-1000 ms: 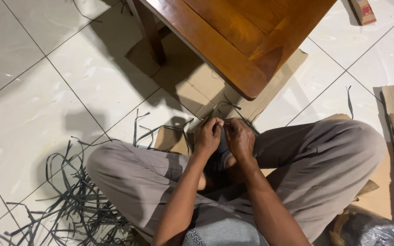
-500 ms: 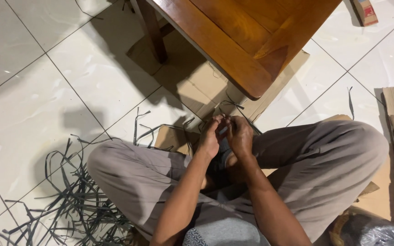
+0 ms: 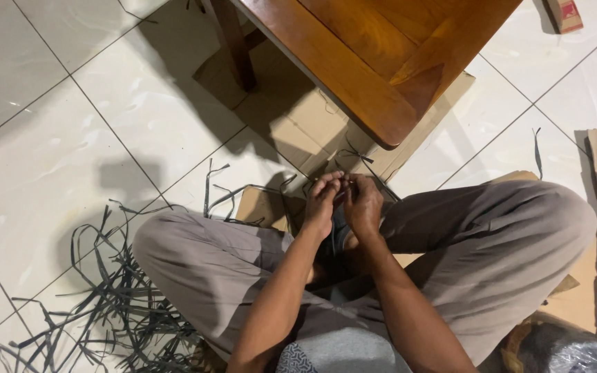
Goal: Wrapping a wooden chair with protective cardboard and securing it with plastic ties.
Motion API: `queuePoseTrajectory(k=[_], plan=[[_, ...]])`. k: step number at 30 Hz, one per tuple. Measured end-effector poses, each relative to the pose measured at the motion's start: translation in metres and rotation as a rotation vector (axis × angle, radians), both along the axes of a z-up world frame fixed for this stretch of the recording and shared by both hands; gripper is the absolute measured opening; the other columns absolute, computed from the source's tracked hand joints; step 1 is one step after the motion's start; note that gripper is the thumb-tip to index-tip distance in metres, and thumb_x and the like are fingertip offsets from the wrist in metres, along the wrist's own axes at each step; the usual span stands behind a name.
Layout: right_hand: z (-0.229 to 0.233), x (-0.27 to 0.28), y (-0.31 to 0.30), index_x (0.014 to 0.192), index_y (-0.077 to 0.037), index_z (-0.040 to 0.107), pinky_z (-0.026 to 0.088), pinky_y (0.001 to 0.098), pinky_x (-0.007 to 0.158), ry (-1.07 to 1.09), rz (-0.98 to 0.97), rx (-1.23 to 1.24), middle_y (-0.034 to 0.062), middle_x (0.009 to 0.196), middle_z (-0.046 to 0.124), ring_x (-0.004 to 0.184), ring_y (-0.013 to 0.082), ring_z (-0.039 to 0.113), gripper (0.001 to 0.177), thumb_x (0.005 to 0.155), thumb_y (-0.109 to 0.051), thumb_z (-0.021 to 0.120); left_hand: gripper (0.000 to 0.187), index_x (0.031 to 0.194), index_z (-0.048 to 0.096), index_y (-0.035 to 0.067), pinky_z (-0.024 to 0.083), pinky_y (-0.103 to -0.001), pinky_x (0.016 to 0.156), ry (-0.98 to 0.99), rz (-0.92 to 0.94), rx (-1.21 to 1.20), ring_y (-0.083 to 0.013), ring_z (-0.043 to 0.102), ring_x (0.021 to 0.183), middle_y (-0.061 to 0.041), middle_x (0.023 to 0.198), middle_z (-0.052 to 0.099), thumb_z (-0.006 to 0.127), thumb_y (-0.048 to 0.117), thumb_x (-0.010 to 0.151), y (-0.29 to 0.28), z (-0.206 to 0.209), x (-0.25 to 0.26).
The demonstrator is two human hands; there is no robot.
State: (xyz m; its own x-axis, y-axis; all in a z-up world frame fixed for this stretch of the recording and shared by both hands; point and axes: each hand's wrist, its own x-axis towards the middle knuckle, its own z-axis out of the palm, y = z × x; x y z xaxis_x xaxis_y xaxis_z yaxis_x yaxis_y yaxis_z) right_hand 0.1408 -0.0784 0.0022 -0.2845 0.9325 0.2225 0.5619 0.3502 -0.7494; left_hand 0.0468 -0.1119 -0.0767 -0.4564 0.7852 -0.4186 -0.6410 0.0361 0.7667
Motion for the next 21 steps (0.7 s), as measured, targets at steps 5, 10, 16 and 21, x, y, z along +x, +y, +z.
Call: queuePoseTrajectory(k=[5, 10, 16, 21], plan=[[-0.003, 0.004, 0.002, 0.102, -0.015, 0.069, 0.055, 0.0512, 0.076, 0.033, 0.015, -0.012, 0.0146, 0.087, 0.067, 0.089, 0.0412, 0.070, 0.010, 0.093, -0.013, 0.073, 0.028, 0.119, 0.078, 0.017, 0.059, -0.040, 0.092, 0.609, -0.025, -0.094, -0.0261, 0.072, 0.107, -0.011, 0.109, 0.077, 0.072, 0.008, 0.093, -0.012, 0.032, 0.002], [0.012, 0.007, -0.001, 0.101, -0.015, 0.069, 0.055, 0.0516, 0.078, 0.013, 0.005, -0.078, 0.0141, 0.089, 0.069, 0.091, 0.0410, 0.070, 0.010, 0.092, -0.016, 0.074, 0.013, 0.100, 0.082, 0.027, 0.062, -0.036, 0.080, 0.999, -0.051, -0.193, -0.0209, 0.077, 0.091, 0.002, 0.091, 0.080, 0.079, 0.021, 0.089, -0.016, 0.039, -0.009], [0.006, 0.020, 0.006, 0.099, -0.017, 0.070, 0.056, 0.0509, 0.078, -0.082, -0.039, -0.122, 0.0108, 0.087, 0.073, 0.092, 0.0391, 0.072, 0.013, 0.091, -0.025, 0.076, 0.003, 0.094, 0.077, 0.020, 0.063, -0.046, 0.078, 1.246, 0.039, -0.051, -0.0297, 0.072, 0.091, 0.001, 0.098, 0.071, 0.077, 0.020, 0.091, -0.015, 0.071, -0.015], [0.020, 0.018, 0.015, 0.097, -0.017, 0.067, 0.056, 0.0511, 0.071, -0.125, -0.040, -0.034, 0.0098, 0.084, 0.067, 0.082, 0.0396, 0.070, 0.005, 0.094, -0.020, 0.069, 0.004, 0.090, 0.072, 0.022, 0.061, -0.046, 0.072, 1.318, 0.043, -0.145, -0.0293, 0.072, 0.082, -0.001, 0.081, 0.069, 0.070, 0.021, 0.093, -0.007, 0.070, -0.024]])
